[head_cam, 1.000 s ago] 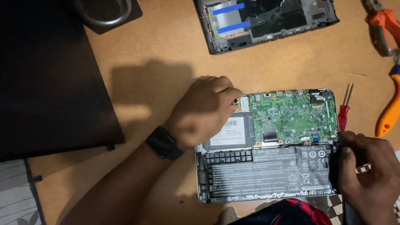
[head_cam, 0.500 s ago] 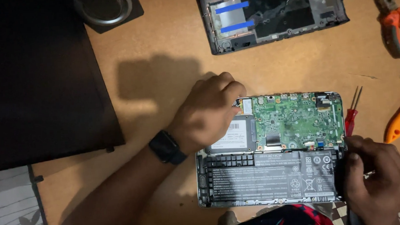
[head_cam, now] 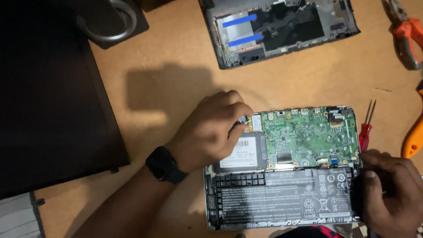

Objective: Cleaning and securing internal components of a laptop motherboard using a brush and screwdriver.

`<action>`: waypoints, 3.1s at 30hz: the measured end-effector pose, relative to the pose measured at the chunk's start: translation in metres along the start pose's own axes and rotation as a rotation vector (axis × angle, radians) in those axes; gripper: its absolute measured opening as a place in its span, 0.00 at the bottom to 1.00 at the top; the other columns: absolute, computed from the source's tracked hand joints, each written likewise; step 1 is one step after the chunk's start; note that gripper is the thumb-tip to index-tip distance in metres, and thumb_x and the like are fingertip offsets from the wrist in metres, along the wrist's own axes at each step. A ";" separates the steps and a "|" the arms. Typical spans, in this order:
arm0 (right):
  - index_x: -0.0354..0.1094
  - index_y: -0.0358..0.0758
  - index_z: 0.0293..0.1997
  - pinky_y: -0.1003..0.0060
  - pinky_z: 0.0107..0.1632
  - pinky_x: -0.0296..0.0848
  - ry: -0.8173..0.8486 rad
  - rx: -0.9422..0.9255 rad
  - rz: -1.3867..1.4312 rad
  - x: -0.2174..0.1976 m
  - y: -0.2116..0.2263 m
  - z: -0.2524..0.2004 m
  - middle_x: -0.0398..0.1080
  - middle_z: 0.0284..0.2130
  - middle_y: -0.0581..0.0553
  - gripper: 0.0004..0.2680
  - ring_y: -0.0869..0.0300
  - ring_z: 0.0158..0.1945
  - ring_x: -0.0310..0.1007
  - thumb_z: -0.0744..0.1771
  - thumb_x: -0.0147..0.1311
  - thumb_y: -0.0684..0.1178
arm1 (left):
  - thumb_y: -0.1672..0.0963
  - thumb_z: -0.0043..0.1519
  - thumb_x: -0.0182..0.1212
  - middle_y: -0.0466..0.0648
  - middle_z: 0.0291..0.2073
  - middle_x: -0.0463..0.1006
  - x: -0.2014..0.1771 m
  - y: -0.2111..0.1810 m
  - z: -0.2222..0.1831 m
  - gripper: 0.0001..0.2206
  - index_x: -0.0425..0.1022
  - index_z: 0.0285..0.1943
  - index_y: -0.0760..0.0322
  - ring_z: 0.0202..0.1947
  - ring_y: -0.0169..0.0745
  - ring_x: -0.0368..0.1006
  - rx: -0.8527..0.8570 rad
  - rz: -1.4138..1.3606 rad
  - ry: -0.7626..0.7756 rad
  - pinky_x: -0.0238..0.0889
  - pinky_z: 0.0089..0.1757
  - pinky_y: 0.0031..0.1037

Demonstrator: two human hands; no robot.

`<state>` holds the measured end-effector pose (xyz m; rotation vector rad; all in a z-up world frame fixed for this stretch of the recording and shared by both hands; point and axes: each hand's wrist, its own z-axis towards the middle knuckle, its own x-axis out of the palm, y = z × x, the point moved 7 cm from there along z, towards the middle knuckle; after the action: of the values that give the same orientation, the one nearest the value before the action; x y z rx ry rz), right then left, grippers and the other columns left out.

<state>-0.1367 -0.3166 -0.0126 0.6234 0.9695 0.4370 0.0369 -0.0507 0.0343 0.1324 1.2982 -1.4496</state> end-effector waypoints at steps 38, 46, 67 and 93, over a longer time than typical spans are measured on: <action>0.73 0.25 0.44 0.56 0.57 0.77 -0.049 -0.125 0.046 -0.004 0.007 0.012 0.74 0.38 0.33 0.08 0.46 0.46 0.77 0.67 0.44 0.33 | 0.53 0.64 0.58 0.47 0.36 0.78 0.009 0.000 0.003 0.09 0.79 0.40 0.60 0.39 0.51 0.72 -0.235 0.297 -0.086 0.61 0.42 0.43; 0.73 0.25 0.43 0.54 0.54 0.78 -0.086 -0.155 0.065 -0.005 0.008 0.013 0.74 0.37 0.32 0.08 0.45 0.44 0.78 0.66 0.44 0.34 | 0.54 0.61 0.60 0.44 0.39 0.80 0.015 0.004 0.003 0.06 0.80 0.40 0.58 0.42 0.49 0.72 -0.284 0.313 -0.073 0.61 0.46 0.42; 0.77 0.27 0.37 0.53 0.40 0.73 -0.177 -0.277 0.150 -0.006 -0.003 0.009 0.74 0.29 0.34 0.07 0.41 0.31 0.74 0.66 0.50 0.36 | 0.53 0.63 0.60 0.49 0.38 0.77 0.016 0.010 0.001 0.10 0.81 0.45 0.60 0.45 0.55 0.74 -0.339 0.258 -0.031 0.61 0.49 0.41; 0.76 0.29 0.55 0.52 0.49 0.71 -0.065 -0.217 -0.013 -0.005 -0.004 0.014 0.70 0.52 0.27 0.13 0.35 0.52 0.75 0.68 0.49 0.42 | 0.54 0.62 0.62 0.53 0.37 0.78 0.015 0.006 0.001 0.09 0.82 0.45 0.62 0.43 0.59 0.75 -0.286 0.249 -0.068 0.61 0.49 0.44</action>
<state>-0.1266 -0.3266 -0.0061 0.4317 0.8502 0.4997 0.0367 -0.0591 0.0207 0.0514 1.3666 -1.0391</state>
